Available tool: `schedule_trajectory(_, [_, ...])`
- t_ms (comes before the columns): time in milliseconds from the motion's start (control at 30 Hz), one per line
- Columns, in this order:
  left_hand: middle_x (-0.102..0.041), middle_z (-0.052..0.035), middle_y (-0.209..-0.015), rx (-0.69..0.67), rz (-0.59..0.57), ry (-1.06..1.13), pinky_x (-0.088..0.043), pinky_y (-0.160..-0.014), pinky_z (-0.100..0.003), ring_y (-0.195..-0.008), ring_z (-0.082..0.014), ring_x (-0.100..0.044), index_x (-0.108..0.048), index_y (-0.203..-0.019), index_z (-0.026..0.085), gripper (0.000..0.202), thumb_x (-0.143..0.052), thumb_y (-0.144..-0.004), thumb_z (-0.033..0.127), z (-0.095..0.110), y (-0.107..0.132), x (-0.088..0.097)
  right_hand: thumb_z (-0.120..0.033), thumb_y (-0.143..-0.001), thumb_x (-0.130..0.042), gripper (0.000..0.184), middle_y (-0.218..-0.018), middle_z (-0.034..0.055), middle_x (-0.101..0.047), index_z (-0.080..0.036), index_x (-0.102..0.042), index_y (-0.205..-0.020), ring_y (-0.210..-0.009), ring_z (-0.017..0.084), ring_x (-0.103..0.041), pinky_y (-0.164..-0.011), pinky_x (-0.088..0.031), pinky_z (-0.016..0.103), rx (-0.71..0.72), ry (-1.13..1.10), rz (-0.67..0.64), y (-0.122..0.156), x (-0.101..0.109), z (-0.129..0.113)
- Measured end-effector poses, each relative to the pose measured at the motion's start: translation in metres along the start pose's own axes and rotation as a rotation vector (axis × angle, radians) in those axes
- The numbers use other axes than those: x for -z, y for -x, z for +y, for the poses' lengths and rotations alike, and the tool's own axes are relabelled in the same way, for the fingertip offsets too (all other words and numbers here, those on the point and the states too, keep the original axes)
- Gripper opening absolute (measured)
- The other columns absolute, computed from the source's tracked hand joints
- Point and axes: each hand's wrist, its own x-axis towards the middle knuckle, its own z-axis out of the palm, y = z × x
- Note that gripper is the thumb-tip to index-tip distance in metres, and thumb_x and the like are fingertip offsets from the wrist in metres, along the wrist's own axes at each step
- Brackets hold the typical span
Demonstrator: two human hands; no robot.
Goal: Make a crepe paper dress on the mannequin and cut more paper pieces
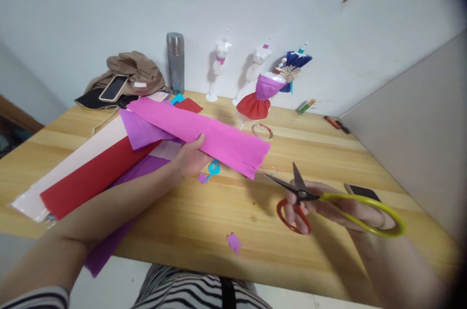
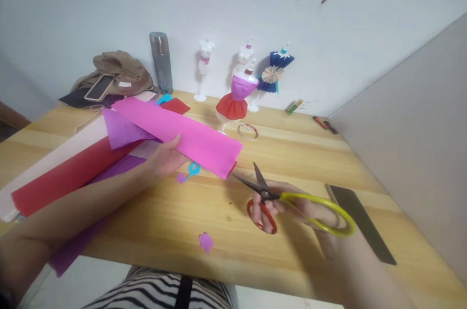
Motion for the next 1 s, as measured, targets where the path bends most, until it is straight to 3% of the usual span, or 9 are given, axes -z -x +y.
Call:
schedule_trajectory(67, [-0.067,-0.0206,-0.130,-0.001,0.005,0.011,-0.031,-0.123,-0.048,-0.144,-0.0286,-0.044,-0.055,-0.136,0.002,0.044,-0.036,-0.105,0.026,0.000,0.000,-0.001,-0.089,-0.067,-0.059,0.079,-0.095,0.0147,-0.073,-0.021,-0.063,-0.106,-0.073,0.025,-0.068,-0.070,-0.056,0.042,-0.023,-0.255,-0.127,-0.011,-0.006,0.001])
schedule_trajectory(167, [-0.071,-0.0192,-0.122,-0.019,0.028,0.022,-0.034,-0.121,-0.049,-0.142,-0.0288,-0.047,-0.058,-0.132,0.002,0.043,-0.035,-0.105,0.026,0.000,0.000,-0.001,-0.084,-0.067,-0.066,0.078,-0.106,0.0168,-0.074,-0.021,-0.063,-0.112,-0.082,0.030,-0.071,-0.077,-0.056,0.046,-0.065,-0.354,-0.123,-0.026,-0.014,0.006])
schedule_trajectory(300, [-0.074,-0.0170,-0.113,-0.026,0.038,0.015,-0.037,-0.119,-0.051,-0.133,-0.0290,-0.056,-0.059,-0.131,0.005,0.041,-0.035,-0.105,0.025,0.001,0.000,0.000,-0.082,-0.070,-0.065,0.072,-0.110,0.0168,-0.074,-0.024,-0.066,-0.112,-0.086,0.032,-0.072,-0.079,-0.057,0.049,-0.044,-0.440,-0.117,-0.032,-0.010,0.019])
schedule_trajectory(400, [-0.075,-0.0167,-0.110,-0.012,0.029,0.014,-0.037,-0.119,-0.052,-0.129,-0.0294,-0.060,-0.056,-0.134,0.005,0.040,-0.037,-0.104,0.024,0.003,0.000,0.001,-0.081,-0.072,-0.064,0.070,-0.111,0.0172,-0.074,-0.023,-0.066,-0.113,-0.086,0.031,-0.073,-0.079,-0.057,0.049,-0.020,-0.455,-0.124,-0.029,-0.003,0.026])
schedule_trajectory(567, [-0.075,-0.0143,-0.113,-0.016,0.007,0.032,-0.042,-0.115,-0.043,-0.119,-0.0244,-0.066,-0.051,-0.141,0.007,0.042,-0.039,-0.104,0.022,0.003,0.000,0.003,-0.082,-0.073,-0.061,0.075,-0.110,0.0181,-0.073,-0.020,-0.060,-0.115,-0.085,0.030,-0.073,-0.081,-0.056,0.048,-0.024,-0.413,-0.073,-0.026,0.002,0.023])
schedule_trajectory(767, [-0.077,-0.0112,-0.106,-0.009,0.015,0.038,-0.048,-0.109,-0.038,-0.103,-0.0198,-0.073,-0.050,-0.142,0.009,0.042,-0.039,-0.103,0.017,0.000,-0.002,0.009,-0.082,-0.077,-0.056,0.067,-0.091,0.0147,-0.073,-0.021,-0.063,-0.105,-0.074,0.029,-0.070,-0.071,-0.056,0.046,0.039,-0.361,-0.079,-0.027,0.005,0.019])
schedule_trajectory(1000, [-0.074,-0.0178,-0.115,0.051,-0.081,-0.061,-0.050,-0.108,-0.045,-0.119,-0.0299,-0.067,-0.058,-0.134,0.005,0.040,-0.047,-0.100,0.023,-0.004,-0.002,0.018,-0.075,-0.083,-0.056,0.067,-0.096,0.0152,-0.071,-0.016,-0.056,-0.114,-0.073,0.024,-0.070,-0.067,-0.054,0.036,0.120,-0.387,-0.026,-0.023,0.024,0.039])
